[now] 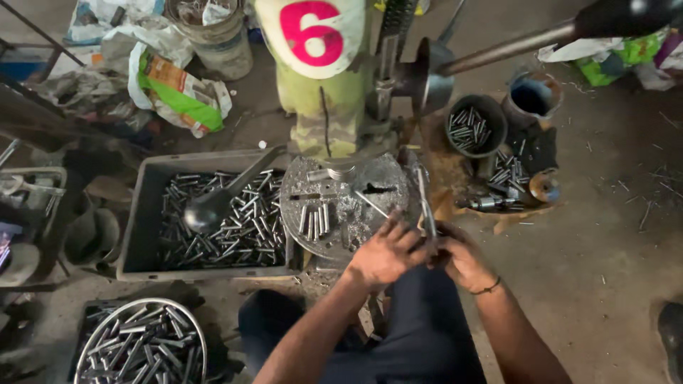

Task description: The person sits at a bench drill press, places cylindrical metal parts into a fixture on the machine table, and pulls the machine handle down to machine each part. Finished parts are set aside and collected in a nearby bowl and tray as the cycle repeats.

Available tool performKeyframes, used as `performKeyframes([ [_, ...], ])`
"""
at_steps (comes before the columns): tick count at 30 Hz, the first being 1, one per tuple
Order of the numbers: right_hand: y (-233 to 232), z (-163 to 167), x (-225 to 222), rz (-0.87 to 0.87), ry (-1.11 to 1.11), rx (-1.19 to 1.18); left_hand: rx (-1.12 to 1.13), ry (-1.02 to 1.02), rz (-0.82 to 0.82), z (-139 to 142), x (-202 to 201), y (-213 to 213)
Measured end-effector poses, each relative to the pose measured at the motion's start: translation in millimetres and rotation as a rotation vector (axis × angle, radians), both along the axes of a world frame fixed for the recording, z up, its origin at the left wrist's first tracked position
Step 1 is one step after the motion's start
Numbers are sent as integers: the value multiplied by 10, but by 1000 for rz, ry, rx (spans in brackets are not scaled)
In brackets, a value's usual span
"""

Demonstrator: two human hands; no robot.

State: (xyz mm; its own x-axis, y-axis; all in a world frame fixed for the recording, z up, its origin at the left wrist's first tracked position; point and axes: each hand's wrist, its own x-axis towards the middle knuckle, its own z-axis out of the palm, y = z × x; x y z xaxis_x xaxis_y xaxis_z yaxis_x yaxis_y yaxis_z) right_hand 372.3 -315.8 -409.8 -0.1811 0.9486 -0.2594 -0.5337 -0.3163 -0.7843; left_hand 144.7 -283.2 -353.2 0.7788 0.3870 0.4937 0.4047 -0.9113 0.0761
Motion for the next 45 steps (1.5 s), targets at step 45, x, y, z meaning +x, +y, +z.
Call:
performKeyframes([
  [45,239,42,-213,-422,-492,221,-9,-18,233,-60,841,396],
])
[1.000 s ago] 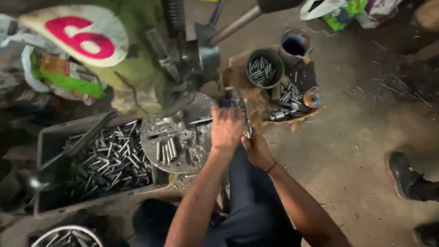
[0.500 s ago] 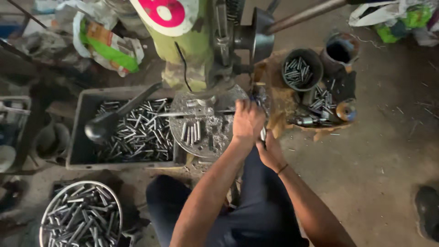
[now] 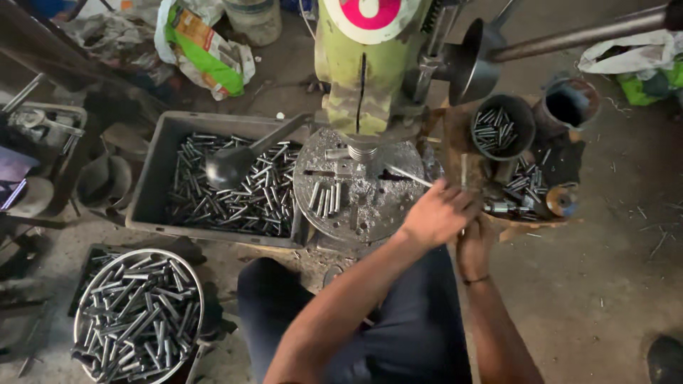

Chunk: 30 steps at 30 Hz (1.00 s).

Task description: The person sits at a bench drill press, places cylindrical metal parts into a fixture on the machine table, and pulls the machine handle down to machine each part. Finished parts are set aside and collected in a nearby bowl and tray as the cycle repeats.

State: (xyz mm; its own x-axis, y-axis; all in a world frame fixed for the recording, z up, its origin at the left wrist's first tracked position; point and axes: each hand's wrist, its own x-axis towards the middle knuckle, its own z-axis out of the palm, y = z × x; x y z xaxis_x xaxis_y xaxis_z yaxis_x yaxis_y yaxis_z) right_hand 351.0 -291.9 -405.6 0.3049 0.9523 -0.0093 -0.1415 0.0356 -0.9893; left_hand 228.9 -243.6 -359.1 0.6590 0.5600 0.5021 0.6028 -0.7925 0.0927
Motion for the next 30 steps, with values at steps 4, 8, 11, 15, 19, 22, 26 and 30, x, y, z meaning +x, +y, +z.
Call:
performKeyframes([
  [4,-55,120,17,-94,-1120,415,104,83,5,-35,-866,-365],
  [8,-34,341,-510,141,-962,115,65,90,42,13,-1406,-615],
  [11,25,498,-799,265,-1202,-15,-46,-76,14,2,-1619,-685],
  [15,65,534,-825,208,-1145,53,-396,-227,410,-96,-1960,-540],
  [19,-3,363,-668,216,-909,41,-519,-697,830,-161,-2386,-263],
  [22,-72,203,-544,161,-780,47,-718,-928,887,-187,-2600,-165],
  [26,-106,57,-443,114,-721,100,-749,-824,854,-217,-2676,-129],
  [30,-124,28,-443,124,-724,124,-235,-585,748,-216,-2563,26],
])
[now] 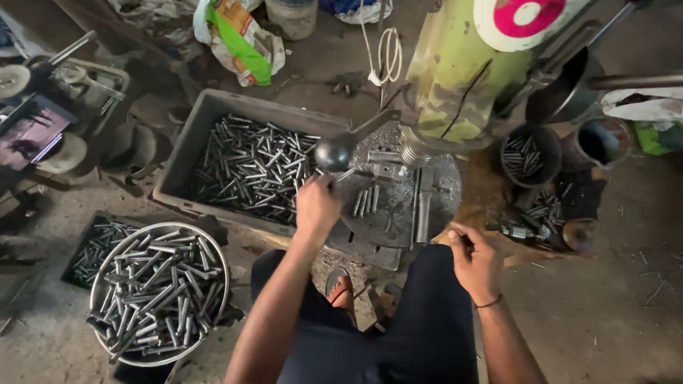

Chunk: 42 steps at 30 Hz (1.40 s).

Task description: The person sits at a bench drill press, places cylindrical metal parts into a fixture on the machine table, and pulls the machine handle down to machine each part. Finished parts are set aside and collected in a nearby bowl and tray as the cycle repeats.

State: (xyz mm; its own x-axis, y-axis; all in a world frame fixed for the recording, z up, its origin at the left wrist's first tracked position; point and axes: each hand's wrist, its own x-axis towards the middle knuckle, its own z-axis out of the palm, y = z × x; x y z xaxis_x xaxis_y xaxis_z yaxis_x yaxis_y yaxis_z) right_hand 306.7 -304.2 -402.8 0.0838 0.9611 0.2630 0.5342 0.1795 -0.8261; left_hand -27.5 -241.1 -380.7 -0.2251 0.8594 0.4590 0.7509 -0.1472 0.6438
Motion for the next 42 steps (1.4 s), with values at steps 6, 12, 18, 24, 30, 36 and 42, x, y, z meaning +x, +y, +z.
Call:
performKeyframes([
  [6,-32,85,-35,59,-1,117,-268,-35,-181,2,183,322],
  [12,-62,44,-27,41,49,78,-162,-99,-223,-84,110,421],
  [18,-75,-102,49,55,79,45,-322,-400,-205,-50,97,481],
  [24,-99,-251,229,-14,11,8,-339,-169,-296,72,129,438],
  [30,-109,-378,282,-55,54,29,-110,-15,-327,202,343,305],
  [36,-43,-284,16,-68,107,116,-66,-18,-406,318,369,279],
  [42,4,-136,-194,-24,-24,285,-40,156,-399,410,5,654],
])
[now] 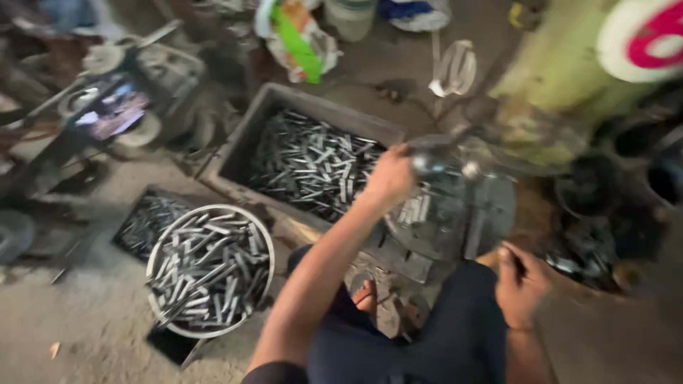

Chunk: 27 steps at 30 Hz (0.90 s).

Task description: The person sits at a bench drill press, places cylindrical metal parts into a fixture on the machine table, and pulls the machine handle down to machine each part. Finished parts are set aside and collected in a nearby bowl and tray as the cycle repeats.

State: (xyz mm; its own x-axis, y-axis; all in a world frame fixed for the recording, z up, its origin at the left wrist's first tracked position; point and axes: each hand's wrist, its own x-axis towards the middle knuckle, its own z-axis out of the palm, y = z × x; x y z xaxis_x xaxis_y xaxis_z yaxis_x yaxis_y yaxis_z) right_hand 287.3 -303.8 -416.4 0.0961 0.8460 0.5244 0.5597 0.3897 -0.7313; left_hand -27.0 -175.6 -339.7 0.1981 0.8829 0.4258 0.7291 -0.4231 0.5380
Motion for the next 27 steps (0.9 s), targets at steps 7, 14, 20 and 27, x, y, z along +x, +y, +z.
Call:
performKeyframes([
  [7,-81,-224,308,5,23,-112,-188,351,-79,182,-25,308],
  [14,-85,-241,496,-20,-63,-80,-188,292,-75,164,-330,111],
  [20,-84,-119,236,-4,30,-53,-322,-17,42,-36,-31,158],
  [27,-146,-237,718,-97,177,-148,-159,239,72,-21,-797,-65],
])
